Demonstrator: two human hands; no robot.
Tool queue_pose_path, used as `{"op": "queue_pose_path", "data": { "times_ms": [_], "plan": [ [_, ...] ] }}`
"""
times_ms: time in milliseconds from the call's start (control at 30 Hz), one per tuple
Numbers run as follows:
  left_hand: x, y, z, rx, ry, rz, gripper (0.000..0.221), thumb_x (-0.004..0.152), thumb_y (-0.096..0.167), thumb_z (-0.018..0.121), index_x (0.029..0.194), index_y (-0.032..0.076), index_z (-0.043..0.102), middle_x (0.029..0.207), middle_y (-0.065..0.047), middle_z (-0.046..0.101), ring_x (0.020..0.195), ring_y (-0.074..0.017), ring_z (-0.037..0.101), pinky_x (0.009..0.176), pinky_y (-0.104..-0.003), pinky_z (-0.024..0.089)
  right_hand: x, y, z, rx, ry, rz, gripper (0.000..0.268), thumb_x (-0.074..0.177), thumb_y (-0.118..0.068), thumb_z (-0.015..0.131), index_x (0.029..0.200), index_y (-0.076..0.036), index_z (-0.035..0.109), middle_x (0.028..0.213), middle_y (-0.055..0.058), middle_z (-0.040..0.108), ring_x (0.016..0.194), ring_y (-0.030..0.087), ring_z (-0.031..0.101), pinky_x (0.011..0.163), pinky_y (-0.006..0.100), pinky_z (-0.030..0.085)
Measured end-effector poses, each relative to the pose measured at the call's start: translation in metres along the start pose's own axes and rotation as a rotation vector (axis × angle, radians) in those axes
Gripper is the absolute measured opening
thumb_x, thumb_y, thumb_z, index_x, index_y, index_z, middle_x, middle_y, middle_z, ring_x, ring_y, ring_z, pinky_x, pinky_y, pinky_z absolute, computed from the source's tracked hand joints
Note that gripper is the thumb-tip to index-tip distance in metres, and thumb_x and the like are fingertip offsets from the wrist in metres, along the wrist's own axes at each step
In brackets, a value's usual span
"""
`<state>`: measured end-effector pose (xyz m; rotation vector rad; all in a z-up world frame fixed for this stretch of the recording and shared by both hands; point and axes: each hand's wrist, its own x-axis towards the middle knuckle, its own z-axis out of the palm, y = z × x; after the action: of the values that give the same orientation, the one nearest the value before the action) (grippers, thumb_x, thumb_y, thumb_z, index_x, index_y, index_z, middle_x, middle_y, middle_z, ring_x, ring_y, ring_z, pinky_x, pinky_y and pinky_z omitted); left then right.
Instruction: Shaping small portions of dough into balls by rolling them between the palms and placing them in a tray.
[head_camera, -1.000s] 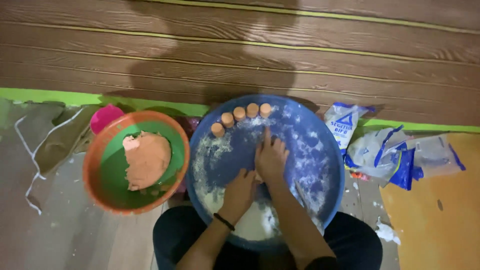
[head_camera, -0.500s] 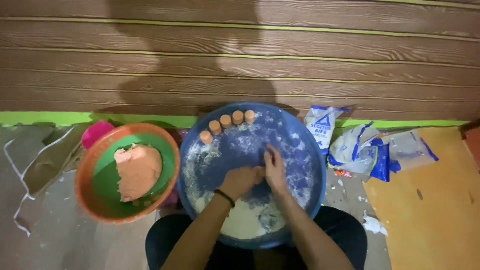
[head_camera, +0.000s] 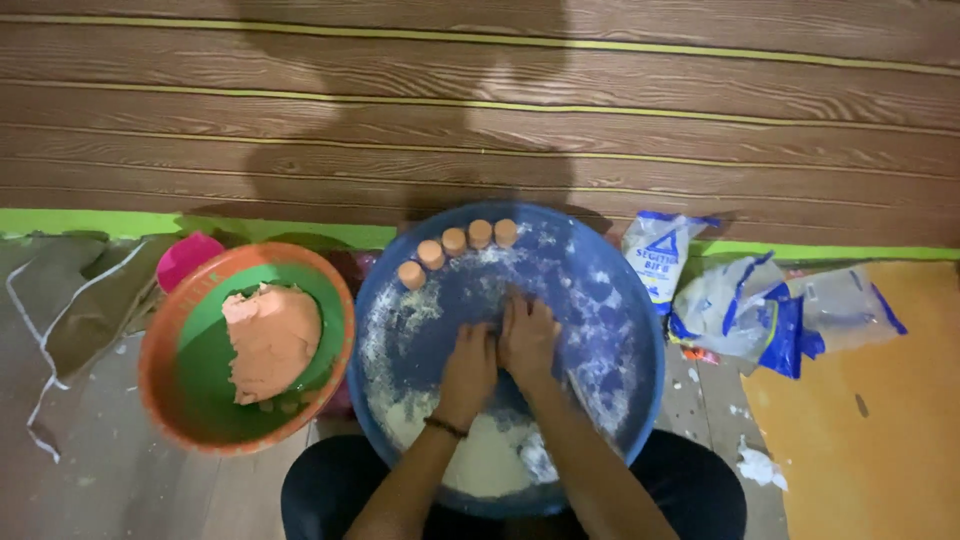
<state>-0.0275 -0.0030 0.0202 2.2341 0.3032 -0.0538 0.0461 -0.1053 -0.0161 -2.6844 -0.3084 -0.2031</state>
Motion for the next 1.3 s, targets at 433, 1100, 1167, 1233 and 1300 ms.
{"op": "queue_pose_path", "data": {
  "times_ms": [433, 1100, 1167, 1233, 1300],
  "plan": [
    [0.012, -0.011, 0.008, 0.255, -0.095, 0.131, 0.024, 0.105, 0.026, 0.055, 0.118, 0.005, 0.059, 0.116, -0.016, 0.059, 0.086, -0.0349, 0.073, 0.072, -0.046, 0.063, 0.054, 0.017, 0.037, 0.027, 0.023, 0.027, 0.057, 0.098, -0.022, 0.059, 0.153, -0.029, 0.045, 0.106, 0.005, 0.058, 0.103, 0.026, 0.06, 0.09, 0.043, 0.043],
    [0.027, -0.019, 0.02, 0.065, -0.268, -0.258, 0.036, 0.094, 0.044, 0.059, 0.082, 0.012, 0.069, 0.057, -0.002, 0.068, 0.056, -0.0209, 0.072, 0.055, -0.036, 0.056, -0.031, 0.021, 0.015, 0.197, 0.195, 0.012, 0.032, 0.109, -0.038, 0.045, 0.122, -0.021, 0.069, 0.098, 0.007, 0.068, 0.094, 0.031, 0.068, 0.082, 0.048, 0.054],
    [0.012, -0.007, -0.004, -0.103, -0.266, -0.28, 0.038, 0.101, 0.045, 0.051, 0.109, 0.01, 0.066, 0.094, -0.011, 0.068, 0.092, -0.0287, 0.068, 0.079, -0.043, 0.053, -0.021, 0.007, 0.007, 0.135, 0.231, -0.03, 0.031, 0.108, -0.038, 0.048, 0.124, -0.02, 0.068, 0.099, 0.008, 0.064, 0.094, 0.031, 0.065, 0.08, 0.047, 0.051],
    [-0.014, -0.007, -0.016, -0.271, -0.295, -0.331, 0.05, 0.109, 0.045, 0.044, 0.136, 0.008, 0.063, 0.131, -0.02, 0.068, 0.127, -0.0364, 0.063, 0.103, -0.049, 0.051, -0.028, 0.011, 0.013, 0.064, 0.233, -0.044, 0.031, 0.107, -0.037, 0.051, 0.127, -0.019, 0.066, 0.099, 0.009, 0.059, 0.094, 0.032, 0.063, 0.077, 0.046, 0.048],
    [-0.019, -0.008, -0.031, -0.145, -0.269, 0.009, 0.04, 0.097, 0.01, 0.056, 0.137, 0.005, 0.063, 0.128, -0.025, 0.062, 0.125, -0.0456, 0.06, 0.105, -0.052, 0.05, -0.012, 0.024, 0.029, -0.082, 0.12, -0.002, 0.038, 0.098, -0.039, 0.059, 0.13, -0.017, 0.064, 0.1, 0.007, 0.057, 0.096, 0.031, 0.061, 0.078, 0.048, 0.048]
  ]
}}
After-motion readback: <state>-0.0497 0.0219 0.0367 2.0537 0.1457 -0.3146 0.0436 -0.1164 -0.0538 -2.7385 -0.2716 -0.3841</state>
